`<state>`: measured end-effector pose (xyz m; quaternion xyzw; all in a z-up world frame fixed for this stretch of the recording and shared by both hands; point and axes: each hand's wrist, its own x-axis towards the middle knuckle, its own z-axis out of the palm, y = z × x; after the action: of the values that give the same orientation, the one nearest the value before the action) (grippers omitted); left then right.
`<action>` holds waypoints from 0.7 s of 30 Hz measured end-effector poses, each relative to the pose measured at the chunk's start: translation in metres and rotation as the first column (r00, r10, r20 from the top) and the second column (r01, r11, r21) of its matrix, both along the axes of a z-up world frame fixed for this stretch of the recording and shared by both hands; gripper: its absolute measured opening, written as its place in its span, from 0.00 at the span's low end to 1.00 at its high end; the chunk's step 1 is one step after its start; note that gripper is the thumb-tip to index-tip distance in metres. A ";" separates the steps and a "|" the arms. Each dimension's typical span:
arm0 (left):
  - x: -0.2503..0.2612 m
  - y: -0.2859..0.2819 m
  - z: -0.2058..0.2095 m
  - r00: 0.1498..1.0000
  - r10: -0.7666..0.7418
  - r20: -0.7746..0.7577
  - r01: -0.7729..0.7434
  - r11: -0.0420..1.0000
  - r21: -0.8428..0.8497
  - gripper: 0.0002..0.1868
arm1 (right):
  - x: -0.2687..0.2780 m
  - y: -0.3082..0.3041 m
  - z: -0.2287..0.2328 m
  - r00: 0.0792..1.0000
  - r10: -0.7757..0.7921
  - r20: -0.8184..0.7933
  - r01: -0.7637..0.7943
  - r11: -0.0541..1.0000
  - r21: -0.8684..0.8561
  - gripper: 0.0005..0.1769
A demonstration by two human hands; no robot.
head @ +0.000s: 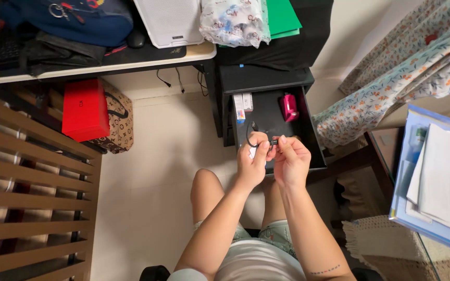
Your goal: The person organizes office supplies by sorting small items, a stapler, a pink tape dispenser, and a patterned cloth into a black drawer. They also place a plastic bag containing small items into the drawer and close it.
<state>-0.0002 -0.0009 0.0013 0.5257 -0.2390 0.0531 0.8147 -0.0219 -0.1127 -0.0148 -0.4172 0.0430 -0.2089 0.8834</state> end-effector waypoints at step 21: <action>0.023 -0.030 -0.010 0.990 -0.140 -0.022 0.140 0.990 -0.018 0.09 | 0.008 -0.043 0.005 0.989 0.093 0.117 -0.101 0.993 0.063 0.11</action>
<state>0.0227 -0.0314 -0.0090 0.5015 -0.2652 -0.0083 0.8235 -0.0141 -0.1554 -0.0098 -0.3757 -0.0209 -0.1877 0.9073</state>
